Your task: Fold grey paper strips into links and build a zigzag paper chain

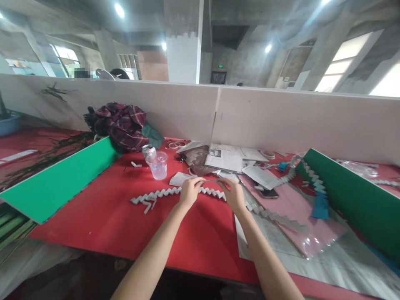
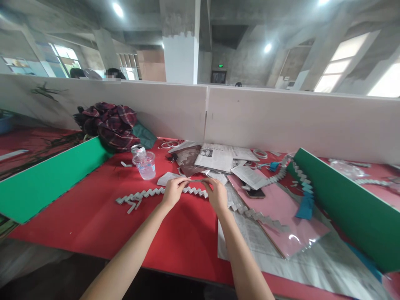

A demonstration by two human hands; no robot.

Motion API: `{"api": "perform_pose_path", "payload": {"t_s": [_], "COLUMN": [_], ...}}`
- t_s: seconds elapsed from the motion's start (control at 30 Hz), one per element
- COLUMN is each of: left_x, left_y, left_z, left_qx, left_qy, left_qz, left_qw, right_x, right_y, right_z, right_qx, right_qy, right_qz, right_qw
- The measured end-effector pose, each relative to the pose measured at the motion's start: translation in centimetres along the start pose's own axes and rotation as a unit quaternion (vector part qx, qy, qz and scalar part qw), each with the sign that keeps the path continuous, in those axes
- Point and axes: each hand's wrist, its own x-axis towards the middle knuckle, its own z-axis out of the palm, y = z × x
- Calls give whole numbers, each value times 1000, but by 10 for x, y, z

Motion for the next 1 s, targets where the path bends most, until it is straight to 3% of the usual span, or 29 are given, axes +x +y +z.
{"api": "perform_pose_path", "payload": {"t_s": [0.27,0.4,0.57,0.67,0.77,1.0], "left_x": [0,2,6,8,7,6], "left_y": [1,2,0,0,0,5], "left_z": [0,1,-4,-5,-2,4], "left_qx": [-15,-107,-321,-406,-437,-379], "left_qy": [2,-12,13,11,-1,-15], "left_qz": [9,-50,-186,-227,-253,-201], "left_qw": [1000,993,929,885,863,903], "right_x": [-2,-2,-3,-5,-6,-7], "right_y": [-5,-6,-13,-19,-22,-21], "right_z": [-2,-1,3,8,12,13], "right_qx": [-42,-49,17,18,16,7], "right_qy": [1,10,-6,-18,-27,-29], "right_qz": [-34,-34,-44,-71,-86,-86], "right_qw": [999,998,999,997,996,996]}}
